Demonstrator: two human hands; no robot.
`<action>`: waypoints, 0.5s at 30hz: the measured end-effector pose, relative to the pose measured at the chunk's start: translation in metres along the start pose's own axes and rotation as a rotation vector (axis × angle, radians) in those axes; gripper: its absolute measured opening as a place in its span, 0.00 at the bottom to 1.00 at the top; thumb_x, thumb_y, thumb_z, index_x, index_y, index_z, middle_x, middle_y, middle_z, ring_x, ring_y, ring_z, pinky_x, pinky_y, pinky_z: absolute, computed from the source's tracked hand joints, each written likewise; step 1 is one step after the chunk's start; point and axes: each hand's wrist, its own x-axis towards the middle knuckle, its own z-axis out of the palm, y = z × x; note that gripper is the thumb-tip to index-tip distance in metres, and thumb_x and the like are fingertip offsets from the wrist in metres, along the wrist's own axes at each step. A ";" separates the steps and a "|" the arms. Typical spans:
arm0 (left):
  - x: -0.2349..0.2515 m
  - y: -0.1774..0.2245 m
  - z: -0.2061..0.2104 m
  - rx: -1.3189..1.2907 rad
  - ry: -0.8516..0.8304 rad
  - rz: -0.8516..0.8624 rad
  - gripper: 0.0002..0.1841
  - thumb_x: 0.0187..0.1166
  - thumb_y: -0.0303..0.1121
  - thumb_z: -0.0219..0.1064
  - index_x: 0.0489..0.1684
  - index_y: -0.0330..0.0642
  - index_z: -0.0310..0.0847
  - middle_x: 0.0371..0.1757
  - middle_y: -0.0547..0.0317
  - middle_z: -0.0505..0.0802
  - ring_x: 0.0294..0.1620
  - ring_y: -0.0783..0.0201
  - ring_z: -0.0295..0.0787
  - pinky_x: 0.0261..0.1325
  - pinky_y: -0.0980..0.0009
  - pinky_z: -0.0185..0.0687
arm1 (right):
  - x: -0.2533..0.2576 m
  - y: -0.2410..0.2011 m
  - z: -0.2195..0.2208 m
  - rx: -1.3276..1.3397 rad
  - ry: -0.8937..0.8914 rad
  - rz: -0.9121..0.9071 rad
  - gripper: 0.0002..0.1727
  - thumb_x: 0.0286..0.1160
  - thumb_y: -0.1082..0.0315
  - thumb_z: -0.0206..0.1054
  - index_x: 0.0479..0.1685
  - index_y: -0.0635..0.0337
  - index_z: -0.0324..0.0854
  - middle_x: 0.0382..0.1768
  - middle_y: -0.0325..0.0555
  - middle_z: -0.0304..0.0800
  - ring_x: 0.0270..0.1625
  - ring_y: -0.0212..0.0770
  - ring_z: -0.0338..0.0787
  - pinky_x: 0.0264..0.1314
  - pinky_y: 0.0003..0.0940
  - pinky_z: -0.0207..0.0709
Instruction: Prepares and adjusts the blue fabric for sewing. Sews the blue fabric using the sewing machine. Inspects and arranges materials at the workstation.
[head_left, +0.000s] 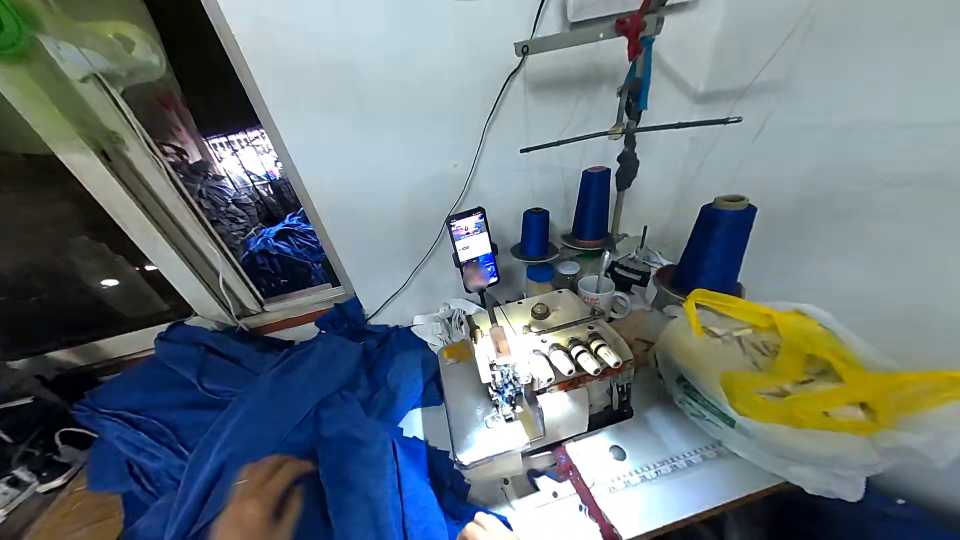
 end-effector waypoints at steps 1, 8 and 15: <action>0.014 0.018 0.018 -0.038 -0.088 0.076 0.17 0.69 0.21 0.70 0.56 0.34 0.90 0.60 0.30 0.89 0.67 0.25 0.81 0.68 0.31 0.74 | 0.001 0.005 0.003 0.014 0.017 -0.010 0.13 0.78 0.70 0.67 0.53 0.73 0.87 0.48 0.67 0.89 0.56 0.64 0.89 0.65 0.58 0.81; 0.031 0.076 0.084 -0.156 -0.466 0.259 0.10 0.70 0.23 0.70 0.46 0.37 0.90 0.56 0.39 0.90 0.72 0.31 0.78 0.79 0.19 0.46 | -0.006 0.016 0.007 0.069 0.123 -0.097 0.14 0.80 0.68 0.66 0.50 0.74 0.87 0.44 0.64 0.90 0.53 0.59 0.91 0.64 0.51 0.82; -0.012 0.019 0.022 -0.585 -0.339 0.214 0.06 0.69 0.24 0.65 0.25 0.31 0.79 0.48 0.40 0.91 0.62 0.46 0.83 0.73 0.52 0.69 | -0.011 0.005 0.016 -0.172 0.086 -0.131 0.35 0.63 0.37 0.76 0.55 0.60 0.90 0.49 0.60 0.91 0.56 0.63 0.87 0.58 0.62 0.76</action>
